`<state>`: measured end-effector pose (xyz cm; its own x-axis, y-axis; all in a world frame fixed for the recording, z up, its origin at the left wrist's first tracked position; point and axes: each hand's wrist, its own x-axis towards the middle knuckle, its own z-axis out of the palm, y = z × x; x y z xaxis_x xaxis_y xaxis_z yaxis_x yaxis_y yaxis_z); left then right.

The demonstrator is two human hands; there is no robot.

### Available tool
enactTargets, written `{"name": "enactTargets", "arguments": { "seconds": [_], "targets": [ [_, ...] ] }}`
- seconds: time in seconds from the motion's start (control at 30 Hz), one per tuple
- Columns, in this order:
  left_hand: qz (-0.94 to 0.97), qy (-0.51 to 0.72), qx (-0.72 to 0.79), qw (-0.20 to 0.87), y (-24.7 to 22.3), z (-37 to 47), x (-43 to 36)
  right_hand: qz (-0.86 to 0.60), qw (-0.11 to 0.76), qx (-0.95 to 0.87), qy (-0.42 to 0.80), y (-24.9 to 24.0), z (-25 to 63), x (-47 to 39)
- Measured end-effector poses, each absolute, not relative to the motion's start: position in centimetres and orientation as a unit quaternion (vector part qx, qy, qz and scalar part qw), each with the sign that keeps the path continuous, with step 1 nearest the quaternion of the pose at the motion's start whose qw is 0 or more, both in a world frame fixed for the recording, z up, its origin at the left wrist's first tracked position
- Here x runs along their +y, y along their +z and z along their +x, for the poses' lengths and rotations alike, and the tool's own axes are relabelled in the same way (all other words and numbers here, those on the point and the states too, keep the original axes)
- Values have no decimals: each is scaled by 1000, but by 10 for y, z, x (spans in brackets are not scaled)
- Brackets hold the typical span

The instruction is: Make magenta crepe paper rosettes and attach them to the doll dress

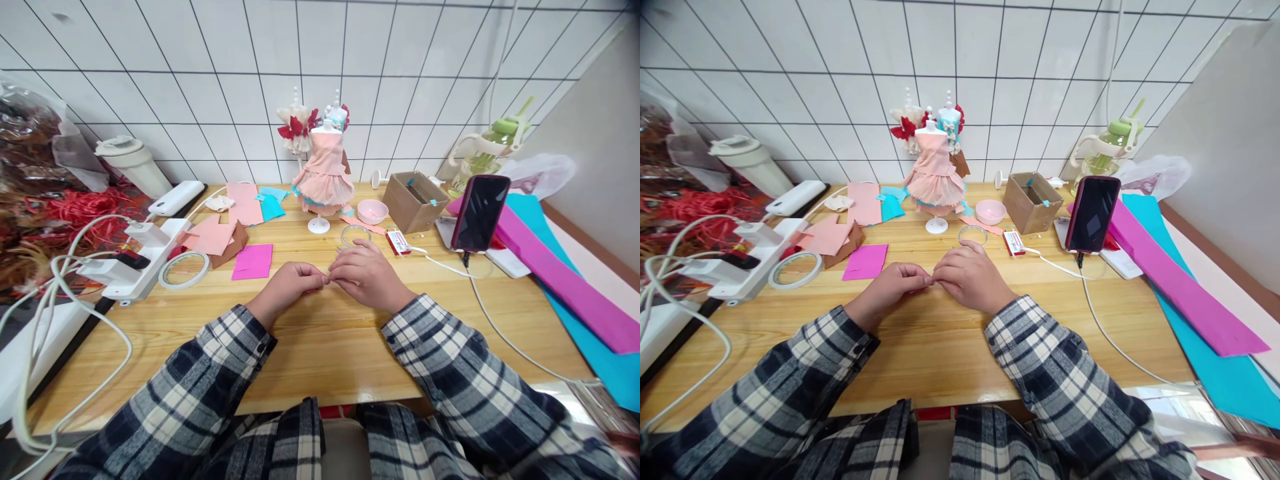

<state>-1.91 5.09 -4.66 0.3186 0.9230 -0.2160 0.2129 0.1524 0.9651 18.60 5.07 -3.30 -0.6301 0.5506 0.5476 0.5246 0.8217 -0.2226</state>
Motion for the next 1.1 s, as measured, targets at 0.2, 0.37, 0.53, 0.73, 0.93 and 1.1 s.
{"name": "enactTargets", "arguments": {
  "seconds": [0.2, 0.37, 0.53, 0.73, 0.93, 1.1],
  "targets": [
    [332, 367, 413, 764, -41, -20, 48, -243, 310, -915, -83, -31, 192, 51],
    [282, 393, 383, 787, -41, -21, 50, -349, 497, -794, 7, -33, 185, 43],
    [306, 387, 393, 775, -43, -20, 49, -419, 503, -661, 367, -43, 172, 46],
    [326, 344, 370, 799, -40, -20, 45, -352, 401, -620, 575, -46, 167, 50],
    [348, 332, 383, 789, -44, -20, 45, -364, 395, -620, 572, -43, 168, 50],
    [362, 328, 381, 785, -45, -19, 45, -380, 384, -648, 537, -44, 168, 50]
  ]
}}
